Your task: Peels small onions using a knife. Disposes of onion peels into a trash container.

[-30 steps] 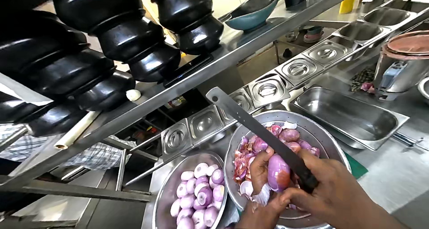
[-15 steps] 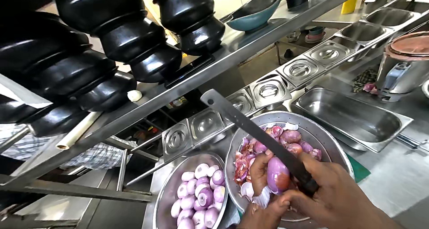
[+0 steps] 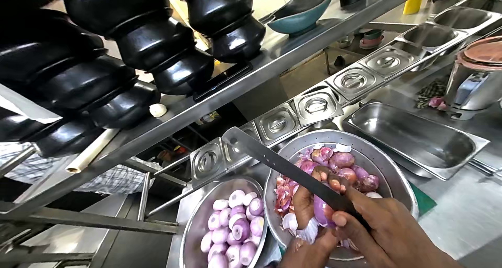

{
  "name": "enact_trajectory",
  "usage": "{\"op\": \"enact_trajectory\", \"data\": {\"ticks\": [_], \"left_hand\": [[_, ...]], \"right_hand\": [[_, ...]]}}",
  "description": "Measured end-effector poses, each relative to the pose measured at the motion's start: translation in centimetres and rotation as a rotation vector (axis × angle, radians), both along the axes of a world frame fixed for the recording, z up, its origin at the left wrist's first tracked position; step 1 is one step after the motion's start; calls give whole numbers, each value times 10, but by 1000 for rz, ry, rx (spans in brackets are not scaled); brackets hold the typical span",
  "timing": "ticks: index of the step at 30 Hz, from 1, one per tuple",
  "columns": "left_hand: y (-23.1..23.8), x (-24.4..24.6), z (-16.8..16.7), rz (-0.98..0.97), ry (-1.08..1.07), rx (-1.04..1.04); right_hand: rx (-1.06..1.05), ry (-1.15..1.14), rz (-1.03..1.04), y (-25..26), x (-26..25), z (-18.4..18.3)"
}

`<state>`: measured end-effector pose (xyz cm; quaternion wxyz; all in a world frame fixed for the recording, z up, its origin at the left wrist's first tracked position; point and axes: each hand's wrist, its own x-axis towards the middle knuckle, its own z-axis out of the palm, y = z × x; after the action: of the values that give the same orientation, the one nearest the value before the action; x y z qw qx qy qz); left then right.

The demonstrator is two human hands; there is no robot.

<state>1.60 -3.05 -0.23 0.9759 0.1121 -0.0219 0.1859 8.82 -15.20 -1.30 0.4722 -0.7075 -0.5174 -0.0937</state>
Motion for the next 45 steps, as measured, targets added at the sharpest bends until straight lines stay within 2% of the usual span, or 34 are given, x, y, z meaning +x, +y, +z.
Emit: {"op": "enact_trajectory", "data": {"ticks": [2,4,6,8,10,12,14,21,32,37,40,42,45], "left_hand": [[-1,1,4,75,75,55],[-2,-1,11,165,159,242],[7,6,3,124,252,165],[14,10,-5,93,232,167],[18,8,-7,72,185,216],[11,2,0,97,157,202],[7,-6,5,122,145,306],[6,-7,6,121,93,392],[8,2,7,65,102,375],[9,9,9,100,396,299],[5,15,11,83,550,90],[2,15,7,89,584,53],[4,4,1,73,546,99]], "right_hand": [[1,-116,-46,0,-2,1],[-38,-274,-32,-4,-7,3],[-99,-334,60,-9,-14,4],[-127,-292,97,-10,-15,4],[-98,-205,37,-8,-6,3],[-38,-114,-21,-4,7,4],[-6,-58,-30,-1,19,6],[-4,-76,10,-1,27,10],[-4,-145,0,-6,19,8],[-20,-407,-61,-5,6,0],[-69,-516,15,-4,0,-15],[-63,-486,27,-5,3,-23],[-22,-266,-15,-8,21,-20]]}}
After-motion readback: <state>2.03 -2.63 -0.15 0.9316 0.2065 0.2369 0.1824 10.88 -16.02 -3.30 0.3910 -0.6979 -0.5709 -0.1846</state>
